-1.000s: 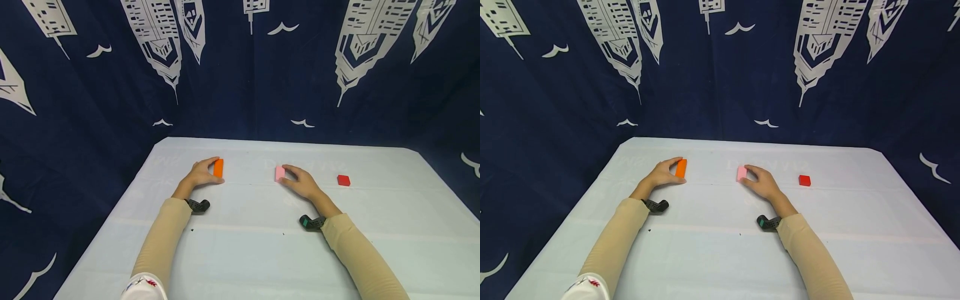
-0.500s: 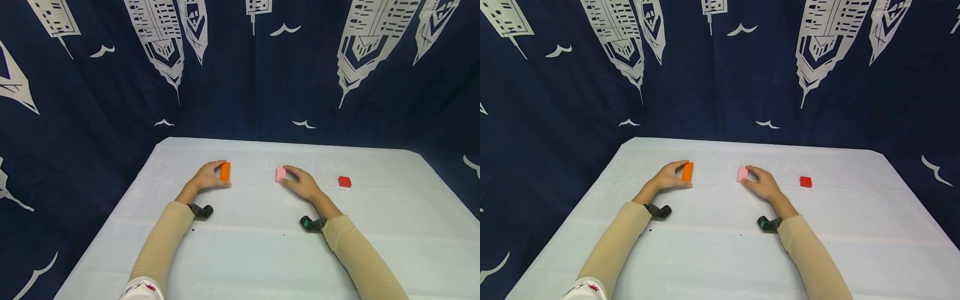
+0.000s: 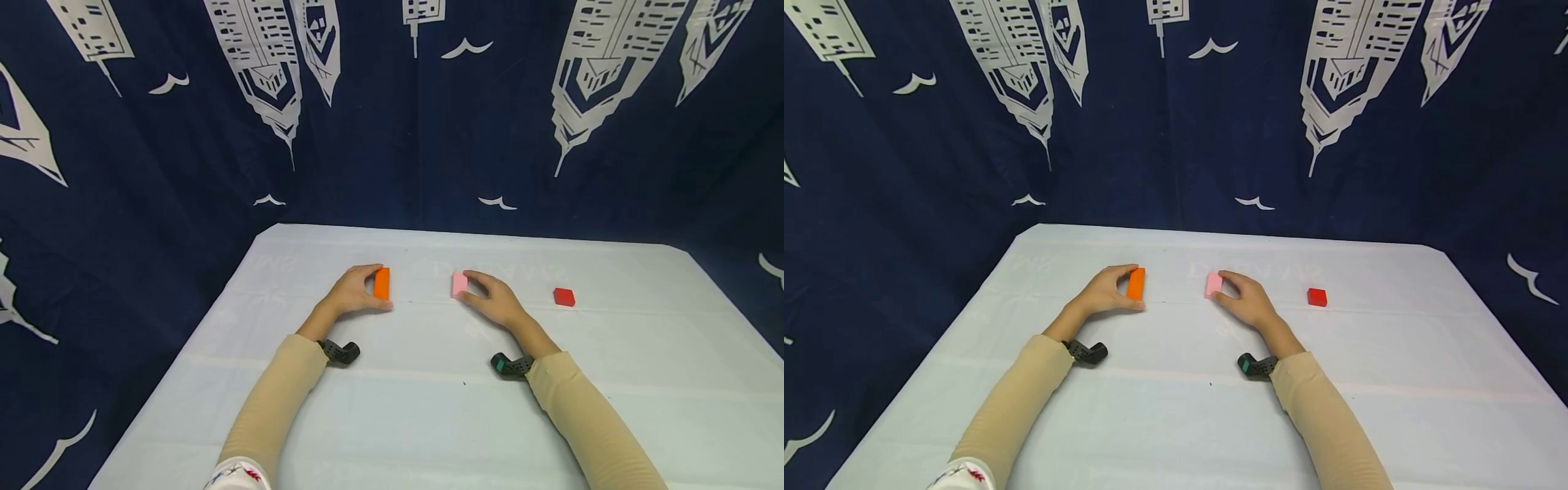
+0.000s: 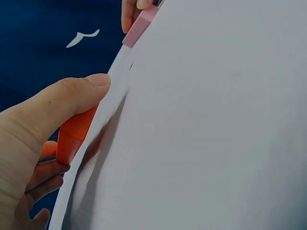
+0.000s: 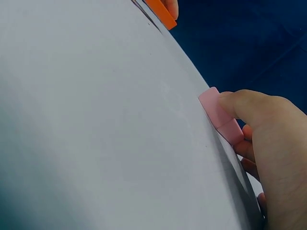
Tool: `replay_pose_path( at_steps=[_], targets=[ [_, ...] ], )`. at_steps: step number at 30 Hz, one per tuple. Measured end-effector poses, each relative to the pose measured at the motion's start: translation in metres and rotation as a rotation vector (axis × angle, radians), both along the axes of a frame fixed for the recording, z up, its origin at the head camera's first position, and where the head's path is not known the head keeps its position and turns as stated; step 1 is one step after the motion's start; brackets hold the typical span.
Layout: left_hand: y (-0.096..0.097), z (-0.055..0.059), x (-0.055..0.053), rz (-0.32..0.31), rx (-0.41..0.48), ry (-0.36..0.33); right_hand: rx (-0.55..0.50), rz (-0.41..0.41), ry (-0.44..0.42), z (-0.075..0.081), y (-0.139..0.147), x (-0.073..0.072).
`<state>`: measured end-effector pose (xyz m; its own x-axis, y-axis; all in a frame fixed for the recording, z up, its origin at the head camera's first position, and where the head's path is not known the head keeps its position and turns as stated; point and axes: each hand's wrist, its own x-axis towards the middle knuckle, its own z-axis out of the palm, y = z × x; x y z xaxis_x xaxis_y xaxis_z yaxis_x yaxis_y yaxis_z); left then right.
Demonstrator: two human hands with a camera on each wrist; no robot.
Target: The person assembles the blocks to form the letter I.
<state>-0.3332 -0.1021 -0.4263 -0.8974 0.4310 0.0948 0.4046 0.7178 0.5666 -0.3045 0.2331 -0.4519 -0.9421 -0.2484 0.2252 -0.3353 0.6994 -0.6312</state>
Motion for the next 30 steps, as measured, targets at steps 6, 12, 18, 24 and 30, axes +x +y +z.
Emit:
replay_pose_path(
  at_steps=[6, 12, 18, 24, 30],
  targets=[
    [0.009, -0.001, 0.005, 0.003, -0.026, 0.019, 0.001, 0.003, -0.001, -0.001, 0.001, 0.0],
    [0.017, -0.002, 0.011, -0.012, -0.032, 0.038, -0.006, 0.005, 0.006, -0.001, 0.001, -0.001],
    [0.027, -0.002, 0.017, -0.052, -0.058, 0.075, -0.007, 0.002, 0.011, -0.001, 0.001, -0.001],
    [0.038, -0.001, 0.022, -0.098, -0.079, 0.129, -0.003, -0.002, 0.003, -0.001, 0.001, -0.001],
    [0.046, 0.002, 0.027, -0.128, -0.109, 0.163, 0.008, 0.0, 0.0, 0.0, 0.0, -0.001]
  ],
)
